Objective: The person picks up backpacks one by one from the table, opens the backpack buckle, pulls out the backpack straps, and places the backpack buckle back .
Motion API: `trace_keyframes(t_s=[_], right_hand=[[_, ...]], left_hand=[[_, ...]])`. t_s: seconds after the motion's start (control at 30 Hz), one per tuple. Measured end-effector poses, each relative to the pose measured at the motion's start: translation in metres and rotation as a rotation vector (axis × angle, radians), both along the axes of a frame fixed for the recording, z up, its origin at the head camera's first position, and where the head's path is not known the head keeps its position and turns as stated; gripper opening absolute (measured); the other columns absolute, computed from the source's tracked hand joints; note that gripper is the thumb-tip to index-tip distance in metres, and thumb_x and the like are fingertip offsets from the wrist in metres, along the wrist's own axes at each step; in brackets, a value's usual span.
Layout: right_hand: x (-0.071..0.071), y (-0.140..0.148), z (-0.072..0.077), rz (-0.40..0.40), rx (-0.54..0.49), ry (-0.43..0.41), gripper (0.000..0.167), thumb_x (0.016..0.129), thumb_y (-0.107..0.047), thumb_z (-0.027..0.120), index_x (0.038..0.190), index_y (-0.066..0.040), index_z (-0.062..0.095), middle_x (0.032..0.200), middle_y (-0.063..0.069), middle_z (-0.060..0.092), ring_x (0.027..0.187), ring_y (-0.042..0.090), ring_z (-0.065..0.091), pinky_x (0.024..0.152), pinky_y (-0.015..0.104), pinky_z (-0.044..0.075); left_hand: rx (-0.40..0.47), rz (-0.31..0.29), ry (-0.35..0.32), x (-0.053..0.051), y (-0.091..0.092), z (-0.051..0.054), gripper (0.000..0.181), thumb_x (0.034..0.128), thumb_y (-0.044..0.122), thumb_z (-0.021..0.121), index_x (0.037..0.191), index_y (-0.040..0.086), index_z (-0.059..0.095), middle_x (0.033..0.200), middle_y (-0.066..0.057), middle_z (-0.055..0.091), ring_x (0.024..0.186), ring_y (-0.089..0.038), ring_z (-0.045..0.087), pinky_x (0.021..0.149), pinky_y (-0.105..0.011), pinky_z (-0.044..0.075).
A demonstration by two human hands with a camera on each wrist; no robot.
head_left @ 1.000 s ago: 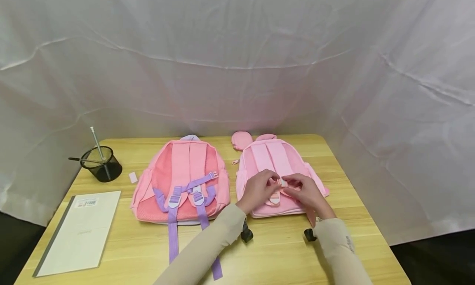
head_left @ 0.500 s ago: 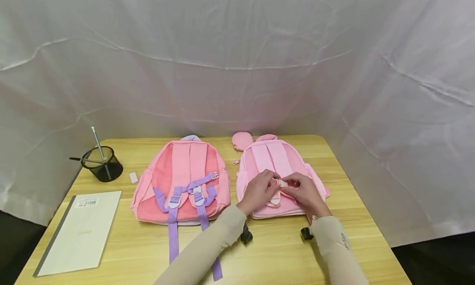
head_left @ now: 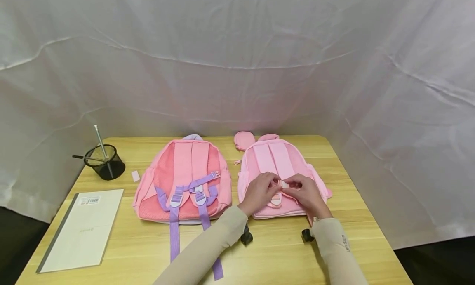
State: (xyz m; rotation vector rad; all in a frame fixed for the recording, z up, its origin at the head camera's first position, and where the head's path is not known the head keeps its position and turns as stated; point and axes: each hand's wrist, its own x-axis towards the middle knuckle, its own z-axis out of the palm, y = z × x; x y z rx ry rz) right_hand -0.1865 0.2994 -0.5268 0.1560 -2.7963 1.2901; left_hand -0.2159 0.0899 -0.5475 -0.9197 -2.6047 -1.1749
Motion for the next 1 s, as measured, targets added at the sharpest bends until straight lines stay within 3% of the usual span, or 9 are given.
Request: trace_keyframes(t_s=[0.23, 0.47, 0.77, 1.0], right_hand=[[0.0004, 0.0012, -0.0032, 0.014, -0.027, 0.027, 0.027, 0.085, -0.017, 0.087, 0.108, -0.006, 0.077, 0.105, 0.011, 0.074, 0.089, 0.016, 0.059, 0.077, 0.021, 0.048], [0.0007, -0.0008, -0.0043, 0.004, -0.017, 0.027, 0.026, 0.085, -0.015, 0.087, 0.107, -0.006, 0.077, 0.101, 0.009, 0.073, 0.087, 0.015, 0.06, 0.078, 0.021, 0.049], [0.0001, -0.0019, -0.0063, 0.01, -0.02, 0.033, 0.022, 0.084, -0.009, 0.086, 0.103, -0.006, 0.074, 0.093, 0.008, 0.068, 0.084, 0.014, 0.057, 0.075, 0.021, 0.048], [-0.0012, -0.0008, -0.0086, 0.034, -0.026, 0.051, 0.019, 0.083, -0.003, 0.084, 0.098, -0.006, 0.073, 0.091, 0.007, 0.065, 0.082, 0.014, 0.056, 0.073, 0.021, 0.047]], left_hand=[[-0.017, -0.004, 0.012, -0.0001, 0.0007, -0.0019, 0.024, 0.1021, 0.037, 0.066, 0.12, 0.022, 0.067, 0.102, 0.01, 0.066, 0.093, -0.005, 0.06, 0.079, -0.021, 0.049], [-0.022, -0.003, 0.031, -0.0007, -0.0006, -0.0033, 0.025, 0.1013, 0.039, 0.066, 0.12, 0.022, 0.067, 0.101, 0.01, 0.066, 0.092, -0.005, 0.059, 0.077, -0.021, 0.048], [-0.045, -0.006, 0.009, -0.0008, 0.0, -0.0025, 0.024, 0.0999, 0.037, 0.069, 0.12, 0.023, 0.067, 0.099, 0.01, 0.065, 0.091, -0.005, 0.058, 0.077, -0.021, 0.048], [-0.086, -0.019, 0.044, -0.0002, 0.0007, -0.0001, 0.025, 0.1011, 0.037, 0.067, 0.121, 0.022, 0.067, 0.101, 0.009, 0.066, 0.094, -0.007, 0.059, 0.079, -0.023, 0.049]])
